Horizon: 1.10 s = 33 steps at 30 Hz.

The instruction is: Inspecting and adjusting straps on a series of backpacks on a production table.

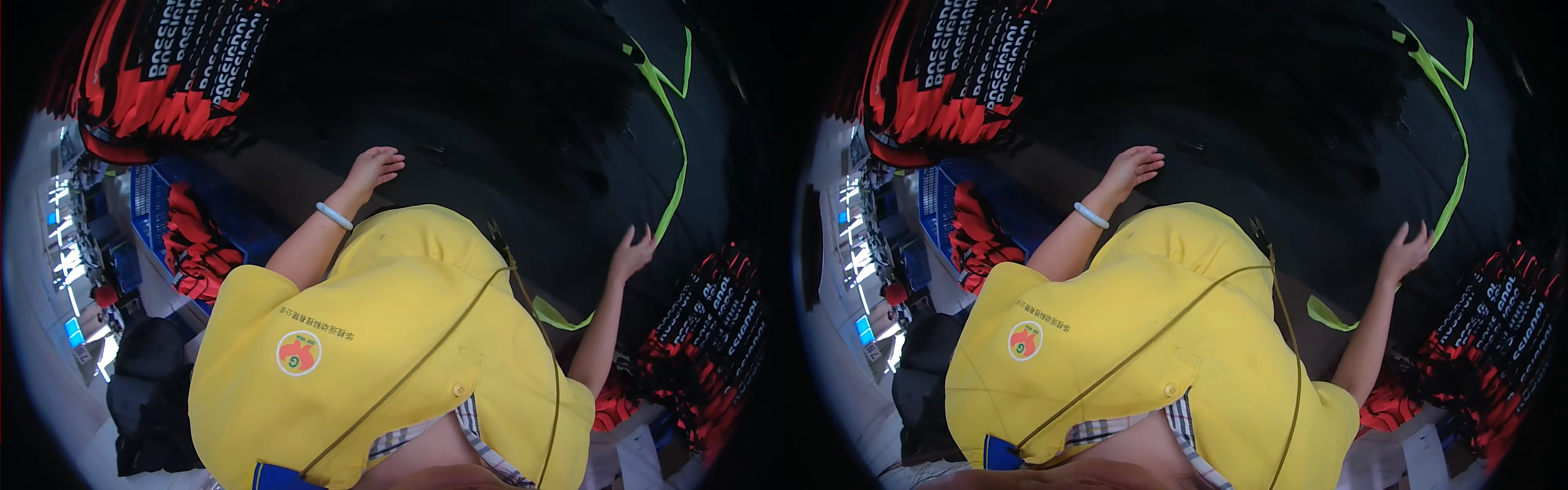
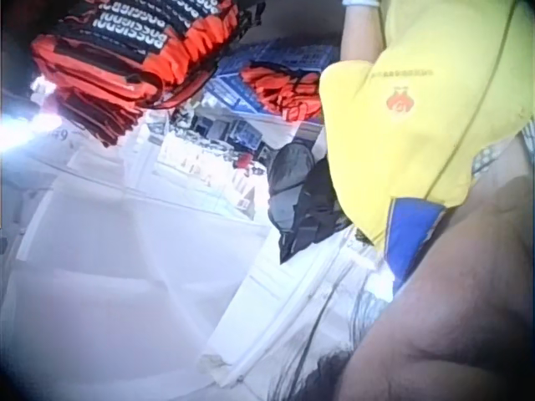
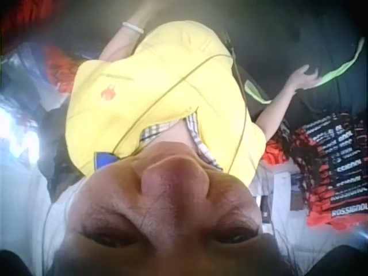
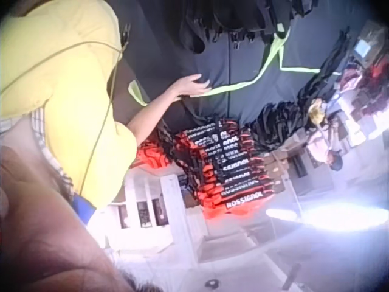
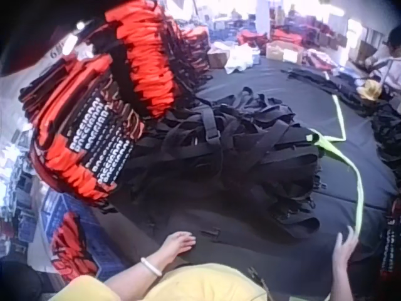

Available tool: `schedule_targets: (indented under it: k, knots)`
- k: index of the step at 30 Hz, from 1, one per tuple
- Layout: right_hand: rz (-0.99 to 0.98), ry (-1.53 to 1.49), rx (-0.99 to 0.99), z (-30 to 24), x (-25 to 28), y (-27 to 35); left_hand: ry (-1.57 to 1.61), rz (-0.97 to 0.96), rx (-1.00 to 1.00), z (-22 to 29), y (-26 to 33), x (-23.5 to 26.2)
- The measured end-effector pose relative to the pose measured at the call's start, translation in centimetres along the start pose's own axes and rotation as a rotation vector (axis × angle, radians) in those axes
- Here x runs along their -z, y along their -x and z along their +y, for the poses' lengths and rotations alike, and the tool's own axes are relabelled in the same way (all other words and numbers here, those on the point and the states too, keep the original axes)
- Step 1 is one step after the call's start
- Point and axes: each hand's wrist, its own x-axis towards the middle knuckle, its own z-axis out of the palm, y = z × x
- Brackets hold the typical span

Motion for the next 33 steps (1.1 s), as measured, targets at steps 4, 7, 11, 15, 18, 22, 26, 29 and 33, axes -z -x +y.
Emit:
schedule_targets:
  k: [4,7,11,15,18,22,26,29,33]
  knots:
    - [-0.231,-0.667,0.439,-15.4,5.0,-1.7,0.043,-0.036,0.024,0.0,0.2,0.7]
    - [-0.225,-0.808,0.730,-26.5,6.0,-3.2,0.065,-0.091,0.022,0.4,0.6,0.6]
    - [0.183,-0.190,1.027,-36.0,4.6,-7.9,0.106,-0.166,0.030,1.6,1.4,0.2]
    - [-0.043,0.205,1.105,-37.4,5.7,-10.3,0.120,-0.316,0.008,3.7,1.8,-0.7]
    - [-0.108,-0.106,1.265,-34.8,9.4,-8.8,0.008,-0.439,-0.105,5.5,2.1,-2.0]
    - [-0.181,-0.299,1.208,-29.9,14.5,-3.8,0.189,-0.663,-0.128,7.5,2.7,-5.5]
    - [-0.298,-0.606,0.842,-25.1,15.8,1.5,0.664,-0.846,-0.001,9.3,3.7,-7.3]
    - [-0.349,-0.714,0.540,-22.1,14.6,5.1,0.694,-0.825,0.036,9.9,5.1,-6.9]
    - [-0.315,-0.742,0.392,-19.0,13.8,8.5,0.509,-0.854,-0.042,9.5,6.4,-6.8]
